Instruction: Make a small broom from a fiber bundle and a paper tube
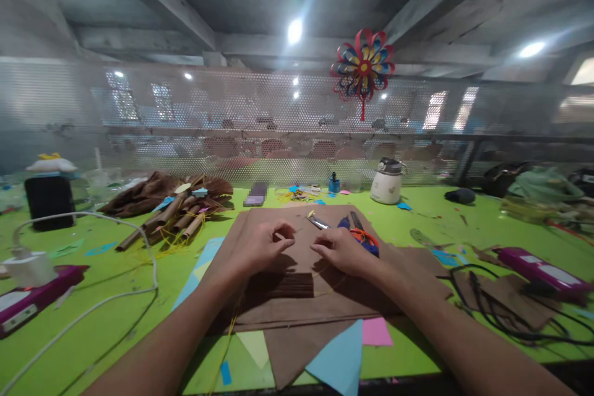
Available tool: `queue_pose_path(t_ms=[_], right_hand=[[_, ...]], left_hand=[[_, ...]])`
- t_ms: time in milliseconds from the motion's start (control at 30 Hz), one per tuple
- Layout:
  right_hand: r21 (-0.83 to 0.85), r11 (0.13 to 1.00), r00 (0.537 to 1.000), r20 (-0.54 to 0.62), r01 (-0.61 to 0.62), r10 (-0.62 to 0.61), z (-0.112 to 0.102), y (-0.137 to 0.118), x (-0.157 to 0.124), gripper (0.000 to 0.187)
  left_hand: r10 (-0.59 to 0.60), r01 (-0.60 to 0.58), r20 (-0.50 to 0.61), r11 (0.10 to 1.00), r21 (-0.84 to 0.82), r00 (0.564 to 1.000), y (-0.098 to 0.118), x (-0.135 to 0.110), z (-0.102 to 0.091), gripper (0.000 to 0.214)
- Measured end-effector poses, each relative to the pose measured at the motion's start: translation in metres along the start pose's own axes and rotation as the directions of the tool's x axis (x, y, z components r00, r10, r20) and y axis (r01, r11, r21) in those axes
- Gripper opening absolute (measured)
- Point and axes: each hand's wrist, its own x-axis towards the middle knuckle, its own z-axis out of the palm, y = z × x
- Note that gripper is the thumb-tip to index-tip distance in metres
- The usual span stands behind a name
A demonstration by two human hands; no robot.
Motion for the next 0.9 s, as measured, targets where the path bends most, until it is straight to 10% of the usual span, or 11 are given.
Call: queue_pose_path(t_ms=[367, 667, 900], right_hand=[[-0.015, 1.0, 0.999, 0.04, -0.002, 0.003, 0.011, -0.004, 0.0, 0.016], [0.032, 0.999, 0.982, 0.188, -0.025, 0.018, -0.012, -0.006, 0.0, 0.021], [0.097, 0.984, 0.85, 0.496, 0.151, -0.179, -0.034, -0.016, -0.005, 0.043]], left_hand=[[-0.055, 0.066, -0.081, 0.988, 0.141, 0.995, 0.026, -0.006, -0.015, 0.045], [-0.047, 0.021, 0.345, 0.997, 0.078, 0.938, 0.02, -0.008, -0.004, 0.033], [-0.083, -0.102, 0.568, 0.952, 0.287, 0.819, 0.045, -0.016, -0.013, 0.05]])
